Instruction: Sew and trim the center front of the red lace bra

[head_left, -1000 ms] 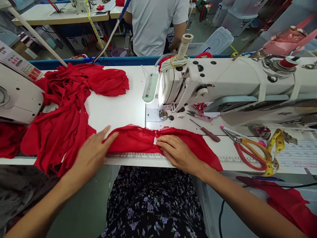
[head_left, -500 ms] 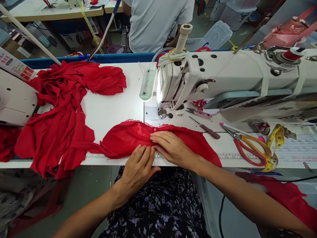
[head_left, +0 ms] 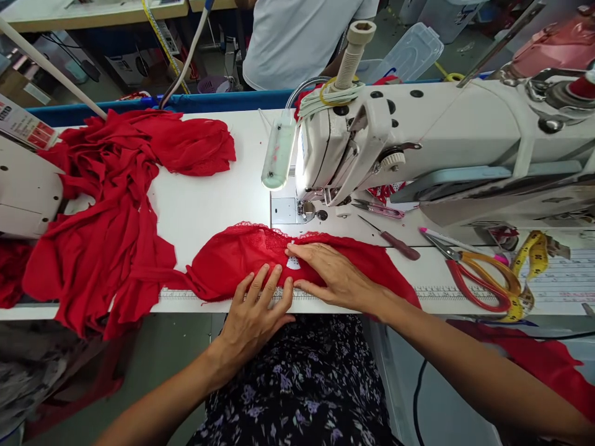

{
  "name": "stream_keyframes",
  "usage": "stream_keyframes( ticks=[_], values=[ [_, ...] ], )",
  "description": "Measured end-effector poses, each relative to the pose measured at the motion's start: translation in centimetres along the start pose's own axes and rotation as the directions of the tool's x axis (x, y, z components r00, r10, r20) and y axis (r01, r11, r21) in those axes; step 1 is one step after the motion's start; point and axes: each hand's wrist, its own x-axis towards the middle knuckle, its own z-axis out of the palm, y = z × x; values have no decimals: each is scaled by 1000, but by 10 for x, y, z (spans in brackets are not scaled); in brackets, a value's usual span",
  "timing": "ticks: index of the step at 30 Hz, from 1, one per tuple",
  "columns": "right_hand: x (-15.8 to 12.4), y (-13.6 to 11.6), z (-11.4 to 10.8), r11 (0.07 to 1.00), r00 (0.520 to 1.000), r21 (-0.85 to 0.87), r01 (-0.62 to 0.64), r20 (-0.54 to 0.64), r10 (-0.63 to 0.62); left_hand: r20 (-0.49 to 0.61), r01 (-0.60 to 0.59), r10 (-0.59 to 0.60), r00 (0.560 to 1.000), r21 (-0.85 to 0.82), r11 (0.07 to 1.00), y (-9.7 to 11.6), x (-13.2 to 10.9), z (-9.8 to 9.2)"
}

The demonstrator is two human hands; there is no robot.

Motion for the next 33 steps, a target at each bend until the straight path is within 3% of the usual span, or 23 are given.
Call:
stream_keyframes(
  ticks=[6, 13, 16, 22, 28, 33],
  values=[
    [-2, 9, -9, 999, 999, -43, -10, 49, 12, -4, 48, -49, 999, -99, 994, -2, 1, -1],
    [-4, 12, -18, 999, 994, -36, -24, 107, 28, 3, 4, -4, 1000, -110, 994, -12, 4, -7],
    [0, 5, -21, 999, 997, 33, -32, 65, 30, -6, 20, -21, 1000, -148, 989, -10, 8, -12],
    [19, -6, -10, 990, 987, 127, -58, -144, 76, -114, -43, 23, 993, -179, 983, 8, 16, -5],
    [34, 8, 6, 996, 990, 42, -77, -112, 81, -115, -26, 19, 993, -57, 998, 19, 4, 13],
    [38, 12, 5, 994, 992, 53, -91, -88, 96, -103, 19, -21, 994, -24, 1000, 23, -4, 16]
  ],
)
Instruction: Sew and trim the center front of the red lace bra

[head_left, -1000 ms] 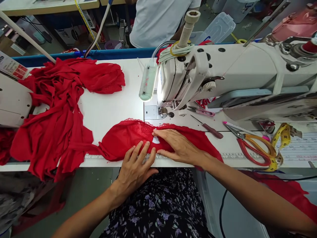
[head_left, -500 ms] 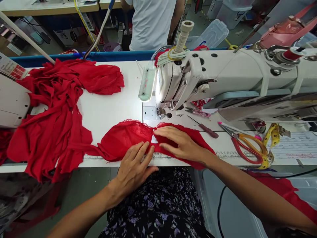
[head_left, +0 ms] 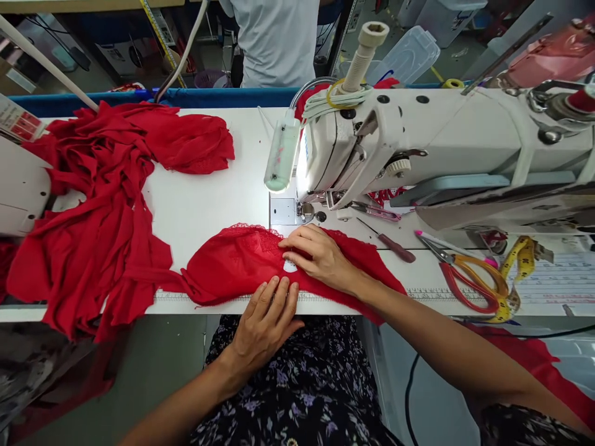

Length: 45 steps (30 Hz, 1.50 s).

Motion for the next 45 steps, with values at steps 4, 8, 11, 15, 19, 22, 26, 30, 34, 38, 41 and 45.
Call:
stream_keyframes(
  ticks=[4, 8, 11, 15, 19, 22, 26, 30, 34, 38, 41, 45],
  values=[
    [2, -3, 0, 1000, 1000, 9, -15, -2, 15, 20, -2, 2, 1000, 4, 1000, -1, 2, -2],
    [3, -5, 3, 999, 999, -24, -33, -9, 33, 16, 41, -41, 999, -35, 999, -4, 4, -4],
    [4, -6, 5, 998, 999, -32, -49, -16, 49, 13, 62, -61, 998, -38, 997, -3, 4, -4],
    [6, -6, 4, 996, 996, -17, -87, -2, 87, -36, 42, -42, 998, -7, 999, -2, 5, -3],
    [9, -5, 4, 992, 992, -10, -127, 0, 127, -131, 60, -56, 990, 27, 998, 1, 6, 2],
    [12, -4, 6, 991, 991, -7, -135, 2, 135, -152, 71, -68, 986, 13, 997, 4, 5, 4],
    [11, -6, 3, 995, 995, -11, -102, -13, 102, -130, 69, -75, 989, -52, 996, 4, 9, -10],
    [-7, -21, -12, 992, 999, 117, -47, -21, 50, -57, 61, -79, 995, -274, 960, -18, 28, -34],
    [-32, -31, -14, 996, 989, 73, -42, -142, 52, -111, -12, -43, 993, -453, 892, -48, 52, -34],
    [-41, -16, -5, 995, 999, -88, 41, -28, -43, 17, -26, 37, 999, -432, 902, -62, 59, -8],
    [-44, -2, -7, 984, 997, -174, 29, 70, -17, 96, 46, -13, 995, -347, 937, -66, 56, 5],
    [-50, 3, -15, 971, 993, -236, -23, 107, 50, 184, 56, -3, 983, -286, 957, -71, 57, 6]
  ],
)
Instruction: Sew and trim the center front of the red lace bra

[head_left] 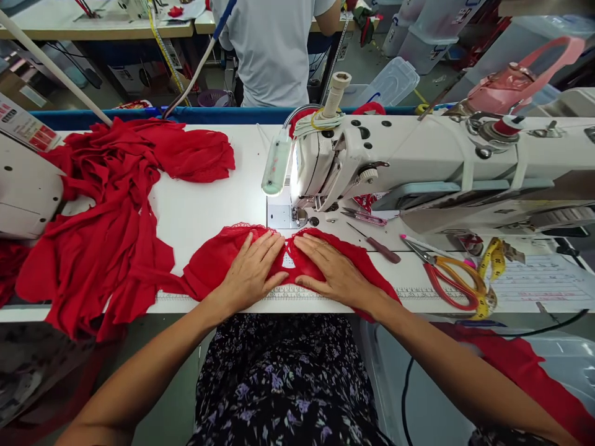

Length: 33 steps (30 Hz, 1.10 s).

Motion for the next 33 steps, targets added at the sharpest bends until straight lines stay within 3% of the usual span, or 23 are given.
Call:
stream_keyframes(
  ticks=[5, 13, 33],
  values=[
    [-4, -2, -3, 999, 999, -30, -39, 29, 40, 78, 4, -8, 997, 51, 999, -4, 5, -7],
    [-2, -2, -3, 999, 999, -45, -31, 25, 32, 108, -2, -8, 994, 96, 995, -4, 4, -6],
    [-2, -1, -4, 999, 997, -7, -46, 54, 46, 101, 1, -10, 995, 93, 996, -4, 5, -7]
  ],
)
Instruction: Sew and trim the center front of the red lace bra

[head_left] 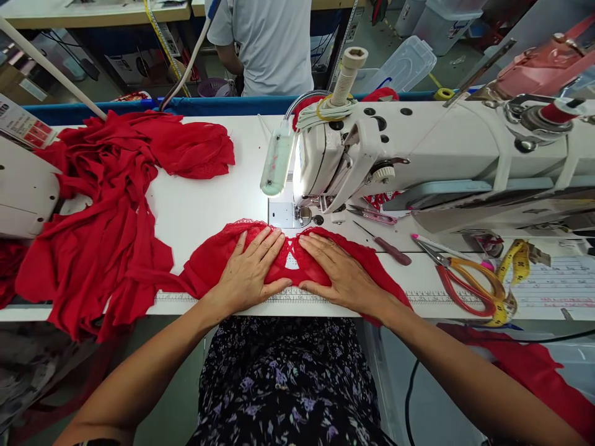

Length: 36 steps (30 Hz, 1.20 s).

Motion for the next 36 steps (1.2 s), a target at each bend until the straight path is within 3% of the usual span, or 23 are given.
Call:
stream_keyframes(
  ticks=[36],
  values=[
    [0, 0, 1, 1000, 1000, -1, 2, -14, -2, -17, -7, 7, 1000, 8, 1000, -1, -1, 1]
  ],
)
